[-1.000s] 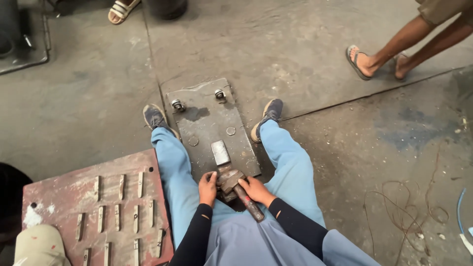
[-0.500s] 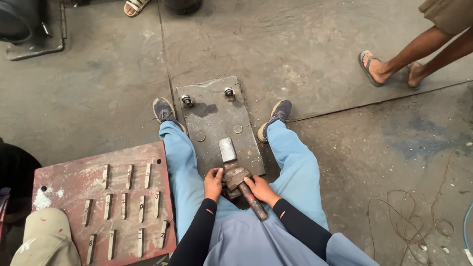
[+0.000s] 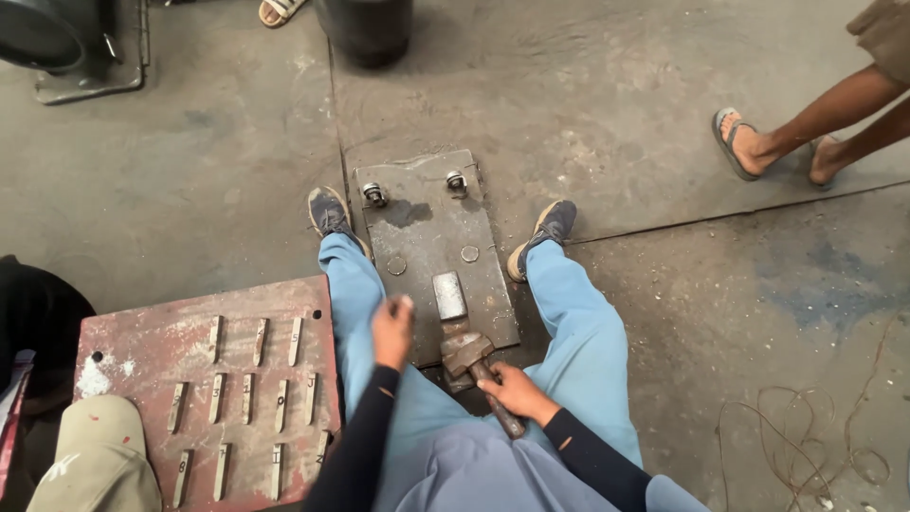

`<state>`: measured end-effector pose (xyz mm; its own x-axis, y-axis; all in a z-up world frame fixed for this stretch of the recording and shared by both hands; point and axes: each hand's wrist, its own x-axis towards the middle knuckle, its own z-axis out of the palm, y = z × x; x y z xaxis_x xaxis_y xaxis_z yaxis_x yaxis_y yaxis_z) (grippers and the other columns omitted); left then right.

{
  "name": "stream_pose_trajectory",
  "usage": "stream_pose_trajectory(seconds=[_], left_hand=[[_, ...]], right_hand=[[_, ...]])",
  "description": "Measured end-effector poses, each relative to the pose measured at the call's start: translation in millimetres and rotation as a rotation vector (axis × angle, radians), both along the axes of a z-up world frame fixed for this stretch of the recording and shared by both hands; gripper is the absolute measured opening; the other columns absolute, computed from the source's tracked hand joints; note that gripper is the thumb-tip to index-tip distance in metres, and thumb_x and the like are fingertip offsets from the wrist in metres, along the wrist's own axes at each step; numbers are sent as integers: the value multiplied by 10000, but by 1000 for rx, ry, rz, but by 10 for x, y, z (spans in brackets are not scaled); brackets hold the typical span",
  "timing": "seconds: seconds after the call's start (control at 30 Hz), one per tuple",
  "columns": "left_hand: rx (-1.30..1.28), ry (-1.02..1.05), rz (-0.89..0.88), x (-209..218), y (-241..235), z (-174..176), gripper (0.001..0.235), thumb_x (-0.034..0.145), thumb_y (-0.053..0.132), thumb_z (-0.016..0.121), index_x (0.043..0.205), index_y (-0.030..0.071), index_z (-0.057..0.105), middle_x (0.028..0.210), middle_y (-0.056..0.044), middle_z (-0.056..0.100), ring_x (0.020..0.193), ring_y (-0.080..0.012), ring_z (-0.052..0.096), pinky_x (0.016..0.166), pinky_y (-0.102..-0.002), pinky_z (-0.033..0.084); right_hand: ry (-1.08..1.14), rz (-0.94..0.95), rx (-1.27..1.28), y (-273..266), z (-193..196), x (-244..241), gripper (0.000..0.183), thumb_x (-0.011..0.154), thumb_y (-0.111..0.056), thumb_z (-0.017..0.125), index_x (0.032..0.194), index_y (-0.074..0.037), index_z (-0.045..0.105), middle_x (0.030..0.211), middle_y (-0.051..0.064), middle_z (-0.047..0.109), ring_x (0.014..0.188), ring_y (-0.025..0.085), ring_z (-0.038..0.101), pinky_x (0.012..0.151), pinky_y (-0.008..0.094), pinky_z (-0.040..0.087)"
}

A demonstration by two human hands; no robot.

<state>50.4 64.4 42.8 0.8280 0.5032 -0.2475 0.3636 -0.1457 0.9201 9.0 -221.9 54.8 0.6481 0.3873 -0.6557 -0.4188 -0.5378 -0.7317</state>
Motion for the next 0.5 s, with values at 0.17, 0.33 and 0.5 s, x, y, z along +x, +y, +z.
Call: stream_pose_trajectory(seconds=[0.17,0.33,0.5], left_hand=[[253,-208,12,1055,913,1004,415,995,364,670,1072,-44,679,961,-159,745,861,-206,698,809,-343,541],[789,-520,-159,2267,1509,1979,223,1018,209,755,1050,14,654,969,-161,635,843,-320,646,762,-423,519],[1303,-623,-230,3750,2172,1971,352,955,281,818,1090,27,615,1038,-180,617,946,-377,609,792,-468,507]], right_hand=[[-83,50,-34,-117,-218,69,386,907,-323,728,1108,1,662,832,121,765,741,211,743,700,355,579],[-191,237,-68,-228,-369,161,330,910,-311,719,1079,-29,693,894,167,761,810,254,726,757,378,566],[151,399,-76,-228,-99,803,302,932,-325,699,1019,-36,694,834,114,752,785,253,736,733,385,577]])
